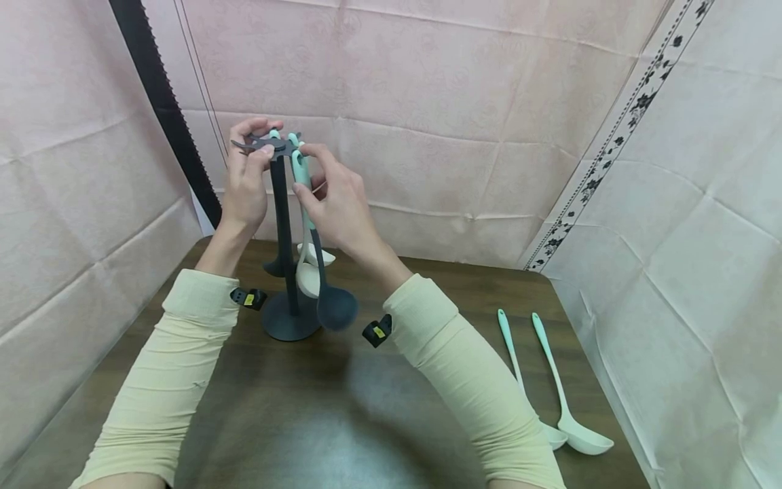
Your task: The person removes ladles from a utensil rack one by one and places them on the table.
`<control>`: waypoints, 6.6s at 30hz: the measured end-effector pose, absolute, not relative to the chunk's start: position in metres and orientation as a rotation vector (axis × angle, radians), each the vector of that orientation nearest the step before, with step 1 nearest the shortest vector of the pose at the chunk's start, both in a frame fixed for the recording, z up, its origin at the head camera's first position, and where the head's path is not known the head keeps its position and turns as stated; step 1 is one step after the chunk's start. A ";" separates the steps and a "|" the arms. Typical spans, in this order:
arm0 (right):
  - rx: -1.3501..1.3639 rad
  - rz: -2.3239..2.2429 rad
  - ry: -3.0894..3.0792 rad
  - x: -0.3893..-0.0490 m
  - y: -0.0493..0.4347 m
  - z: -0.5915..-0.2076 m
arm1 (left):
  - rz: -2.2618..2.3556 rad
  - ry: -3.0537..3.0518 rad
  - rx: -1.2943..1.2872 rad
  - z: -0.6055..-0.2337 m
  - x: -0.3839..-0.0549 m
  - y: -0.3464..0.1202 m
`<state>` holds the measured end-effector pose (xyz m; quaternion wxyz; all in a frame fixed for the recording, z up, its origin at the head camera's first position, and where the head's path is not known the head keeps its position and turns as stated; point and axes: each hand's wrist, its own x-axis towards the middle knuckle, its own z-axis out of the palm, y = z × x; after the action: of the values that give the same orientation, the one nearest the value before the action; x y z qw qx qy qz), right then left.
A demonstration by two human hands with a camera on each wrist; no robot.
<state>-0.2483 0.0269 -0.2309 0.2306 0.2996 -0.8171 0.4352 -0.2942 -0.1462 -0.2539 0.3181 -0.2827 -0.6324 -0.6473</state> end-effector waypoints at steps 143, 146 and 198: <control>0.510 1.121 -2.397 -0.258 0.150 -0.277 | -1.700 -1.620 -0.704 -0.256 -0.294 -0.151; 0.500 1.119 -2.402 -0.259 0.154 -0.279 | -1.703 -1.629 -0.697 -0.256 -0.294 -0.151; 0.269 0.794 -2.638 -0.267 0.255 -0.337 | -1.713 -1.654 -0.657 -0.257 -0.299 -0.149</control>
<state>-0.2668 0.2552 -0.3374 0.1855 0.0954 -0.9365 0.2820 -0.2992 -0.1494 -0.2571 0.3295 -0.2509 -0.6324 -0.6546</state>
